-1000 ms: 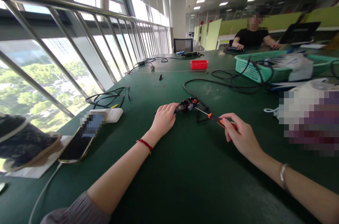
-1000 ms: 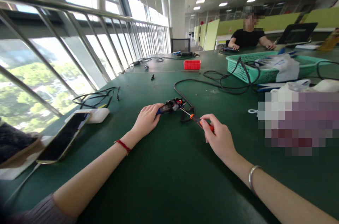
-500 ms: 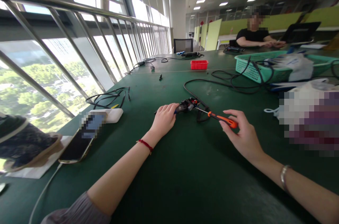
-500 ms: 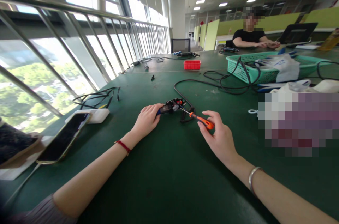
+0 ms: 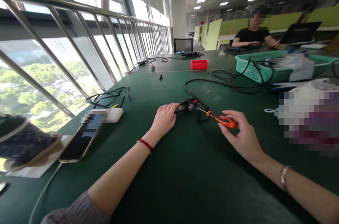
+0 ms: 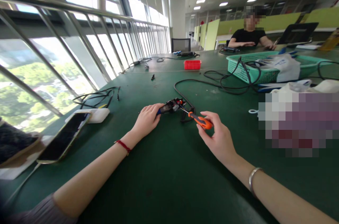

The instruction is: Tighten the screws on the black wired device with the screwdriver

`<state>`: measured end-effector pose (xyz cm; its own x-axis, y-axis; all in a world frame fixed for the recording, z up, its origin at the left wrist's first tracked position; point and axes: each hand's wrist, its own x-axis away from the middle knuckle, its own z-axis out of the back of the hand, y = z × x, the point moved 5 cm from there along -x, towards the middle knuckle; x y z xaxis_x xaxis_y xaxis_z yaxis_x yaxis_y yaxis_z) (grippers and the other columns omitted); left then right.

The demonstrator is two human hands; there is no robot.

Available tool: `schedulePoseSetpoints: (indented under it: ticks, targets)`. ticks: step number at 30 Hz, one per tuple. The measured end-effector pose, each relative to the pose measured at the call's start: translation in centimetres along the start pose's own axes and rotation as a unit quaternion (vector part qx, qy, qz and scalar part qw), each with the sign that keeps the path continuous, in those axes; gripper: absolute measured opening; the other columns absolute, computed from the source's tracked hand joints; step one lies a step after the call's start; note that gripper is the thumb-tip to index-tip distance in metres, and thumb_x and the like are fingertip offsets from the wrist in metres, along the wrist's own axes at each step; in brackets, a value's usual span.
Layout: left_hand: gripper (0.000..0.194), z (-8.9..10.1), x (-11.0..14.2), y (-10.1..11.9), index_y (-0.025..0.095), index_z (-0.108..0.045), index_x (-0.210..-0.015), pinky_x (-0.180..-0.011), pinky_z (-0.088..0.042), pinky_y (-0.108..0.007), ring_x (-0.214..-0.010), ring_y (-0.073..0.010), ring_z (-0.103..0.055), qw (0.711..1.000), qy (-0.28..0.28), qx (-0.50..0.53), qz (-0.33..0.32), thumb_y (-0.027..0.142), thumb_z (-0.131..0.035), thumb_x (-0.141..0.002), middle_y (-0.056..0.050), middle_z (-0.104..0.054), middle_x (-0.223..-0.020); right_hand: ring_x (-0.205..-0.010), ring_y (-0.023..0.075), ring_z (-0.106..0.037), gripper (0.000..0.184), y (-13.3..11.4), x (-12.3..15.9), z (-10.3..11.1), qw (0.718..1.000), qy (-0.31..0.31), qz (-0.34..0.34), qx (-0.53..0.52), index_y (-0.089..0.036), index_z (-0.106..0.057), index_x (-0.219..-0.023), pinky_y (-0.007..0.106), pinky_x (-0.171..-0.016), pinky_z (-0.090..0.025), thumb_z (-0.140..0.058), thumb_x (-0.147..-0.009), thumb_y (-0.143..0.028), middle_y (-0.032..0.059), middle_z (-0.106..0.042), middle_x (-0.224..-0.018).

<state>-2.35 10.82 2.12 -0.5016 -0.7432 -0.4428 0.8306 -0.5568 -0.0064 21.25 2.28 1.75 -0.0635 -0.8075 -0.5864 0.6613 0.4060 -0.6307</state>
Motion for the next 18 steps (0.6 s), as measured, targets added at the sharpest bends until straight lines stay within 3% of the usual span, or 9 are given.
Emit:
schedulePoseSetpoints:
  ticks: [5,8,11,15,18]
  targets:
    - [0.037,0.2,0.0,0.2,0.017,-0.047,-0.124,-0.096,-0.043,-0.037,-0.109,-0.0224,-0.057,1.0,-0.001,-0.012,-0.002,0.014,-0.043,-0.088,-0.007,-0.061,-0.122,-0.047,0.0144,-0.058,0.032,1.2,0.1,-0.7,0.991,-0.078,-0.104,-0.025,-0.02,-0.054,-0.105,0.026,-0.051,-0.048,-0.043,-0.091,-0.046,-0.004,-0.056,-0.052]
    - [0.039,0.2,-0.1,0.3,0.015,-0.045,-0.128,-0.091,-0.045,-0.035,-0.103,-0.0226,-0.059,0.999,-0.004,-0.034,0.006,0.017,-0.044,-0.089,-0.01,-0.063,-0.116,-0.048,0.0145,-0.059,0.034,1.2,0.0,-0.6,0.989,-0.076,-0.115,-0.059,-0.019,-0.052,-0.107,0.026,-0.051,-0.05,-0.045,-0.089,-0.047,-0.0033,-0.058,-0.056]
    - [0.047,0.1,-0.1,0.3,0.011,-0.038,-0.135,-0.085,-0.047,-0.034,-0.101,-0.0233,-0.06,0.998,-0.004,-0.057,0.021,0.022,-0.045,-0.09,-0.012,-0.062,-0.115,-0.053,0.015,-0.061,0.032,0.3,-0.1,-0.8,0.993,-0.096,-0.056,-0.025,-0.02,-0.054,-0.109,0.028,-0.054,-0.051,-0.052,-0.086,-0.042,0.0003,-0.065,-0.069]
    - [0.048,0.1,-0.2,0.0,0.009,-0.041,-0.134,-0.082,-0.046,-0.034,-0.098,-0.0243,-0.061,0.995,-0.013,-0.084,0.059,0.031,-0.047,-0.091,-0.014,-0.063,-0.113,-0.077,0.0177,-0.068,0.027,-1.2,0.3,-1.6,0.984,-0.163,0.07,0.026,-0.023,-0.062,-0.109,0.033,-0.074,-0.054,-0.055,-0.085,-0.033,0.0041,-0.071,-0.095]
    - [0.042,0.2,-0.1,-0.3,0.011,-0.048,-0.128,-0.08,-0.045,-0.033,-0.094,-0.0236,-0.063,0.993,-0.034,-0.095,0.063,0.035,-0.046,-0.093,-0.011,-0.066,-0.105,-0.076,0.0157,-0.067,0.027,-1.6,0.7,-2.0,0.97,-0.203,0.126,0.045,-0.024,-0.064,-0.111,0.031,-0.074,-0.054,-0.054,-0.086,-0.03,0.003,-0.071,-0.093]
